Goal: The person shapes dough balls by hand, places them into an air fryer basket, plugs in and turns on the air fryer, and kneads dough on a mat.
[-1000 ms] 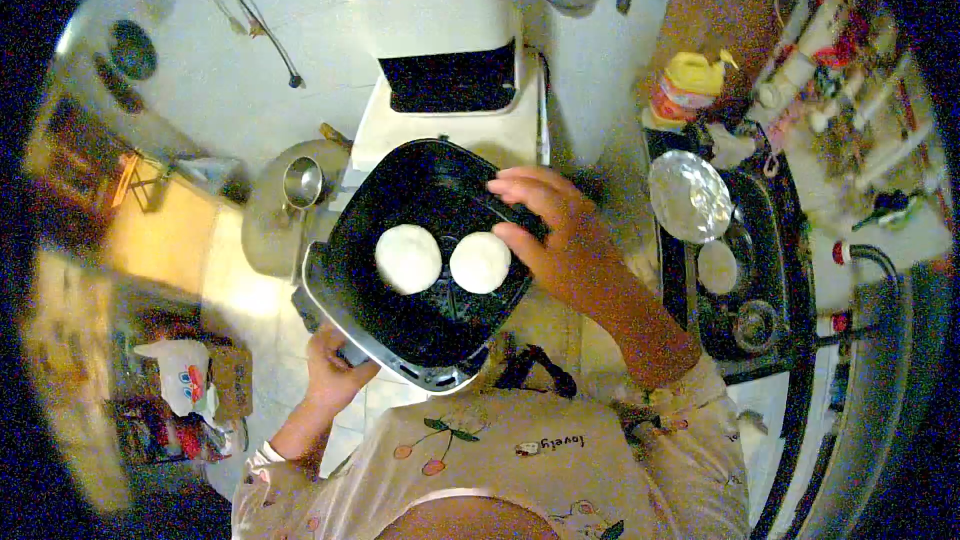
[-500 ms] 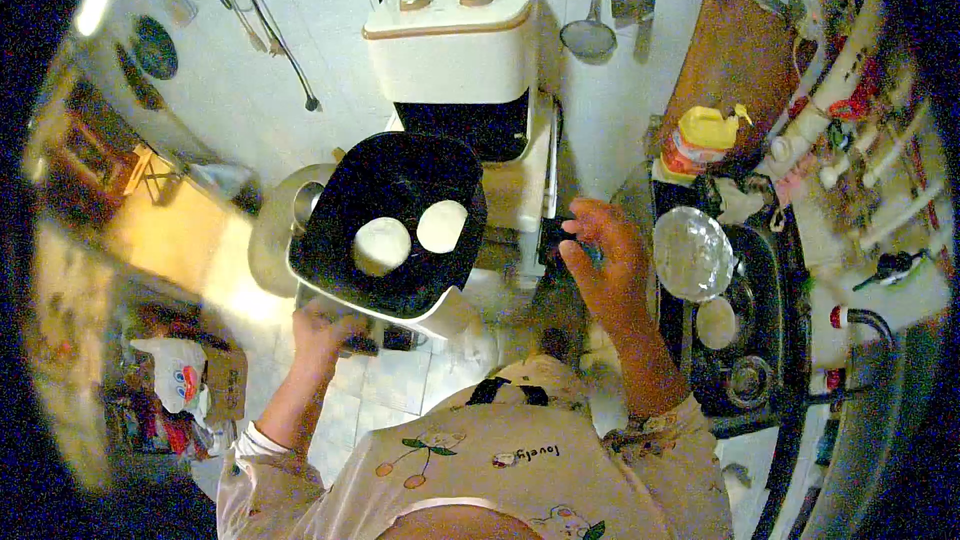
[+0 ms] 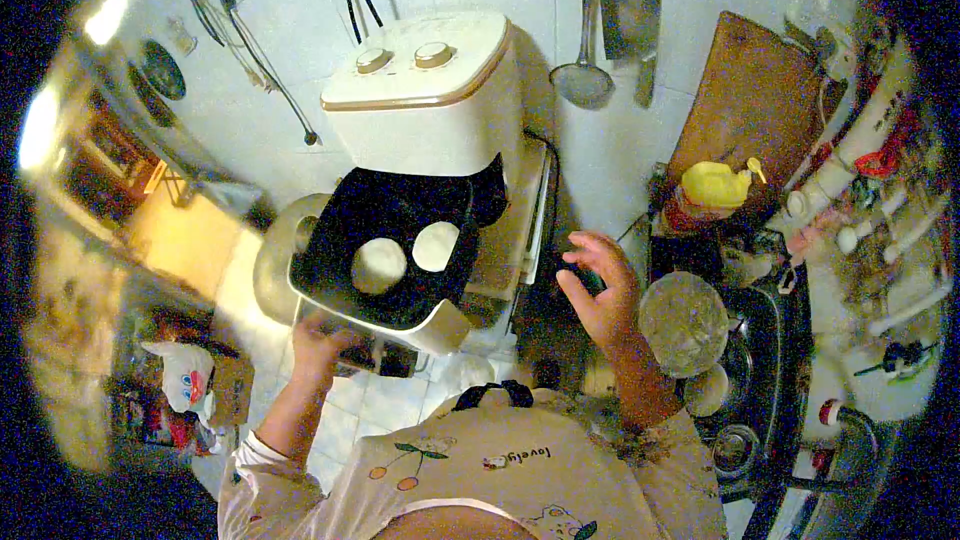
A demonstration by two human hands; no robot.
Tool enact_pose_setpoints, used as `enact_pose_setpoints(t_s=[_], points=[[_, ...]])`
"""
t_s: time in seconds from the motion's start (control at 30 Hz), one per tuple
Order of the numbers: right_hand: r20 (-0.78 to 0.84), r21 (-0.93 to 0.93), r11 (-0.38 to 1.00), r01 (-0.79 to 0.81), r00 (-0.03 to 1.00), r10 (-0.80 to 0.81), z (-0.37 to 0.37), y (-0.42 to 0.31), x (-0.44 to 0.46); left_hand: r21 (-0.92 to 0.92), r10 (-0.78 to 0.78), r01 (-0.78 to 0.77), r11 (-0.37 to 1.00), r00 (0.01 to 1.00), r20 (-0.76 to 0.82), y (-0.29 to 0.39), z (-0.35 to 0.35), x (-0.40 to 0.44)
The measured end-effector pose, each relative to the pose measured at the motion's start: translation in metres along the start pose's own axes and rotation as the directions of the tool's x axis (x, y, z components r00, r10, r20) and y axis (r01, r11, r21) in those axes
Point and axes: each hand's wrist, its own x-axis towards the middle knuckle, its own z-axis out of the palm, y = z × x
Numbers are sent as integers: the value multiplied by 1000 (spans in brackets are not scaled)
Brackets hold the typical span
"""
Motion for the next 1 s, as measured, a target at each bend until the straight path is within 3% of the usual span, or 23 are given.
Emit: enact_pose_setpoints(t_s=[0.2, 0.23, 0.33, 0.37, 0.47, 0.5, 0.57, 0.7, 0.87, 1.0], points=[[45, -49, 996, -75, 996, 77, -14, 25, 16, 140, 131, -123, 983, 990, -49, 27, 34, 32], [56, -74, 994, -82, 995, 86, -16, 27, 17, 58, 136, -132, 989, 989, -65, 26, 42, 41], [98, -38, 991, -125, 987, 128, -19, 29, 21, 274, 116, -77, 959, 984, -132, 39, 61, 68], [99, -45, 991, -124, 987, 128, -21, 32, 22, 158, 83, -70, 985, 994, -77, 31, 65, 85], [101, -52, 989, -140, 984, 145, -27, 35, 24, 196, 89, -73, 978, 993, -73, 45, 83, 113], [102, -75, 988, -133, 985, 140, -30, 40, 23, 117, 97, -86, 989, 991, -90, 42, 91, 124], [103, -121, 985, -119, 986, 132, -37, 51, 22, 213, 132, -113, 971, 988, -77, 46, 98, 140], [43, -76, 984, -161, 985, 165, -42, 52, 27, 126, 60, -53, 991, 997, -51, 45, 114, 168], [-3, -184, 953, -242, 969, 246, -37, 69, 35, 245, 38, -19, 969, 996, -75, 56, 116, 171], [-54, -172, 925, -338, 941, 334, -17, 152, 32, 169, 81, -59, 984, 989, -123, 53, 122, 173]])
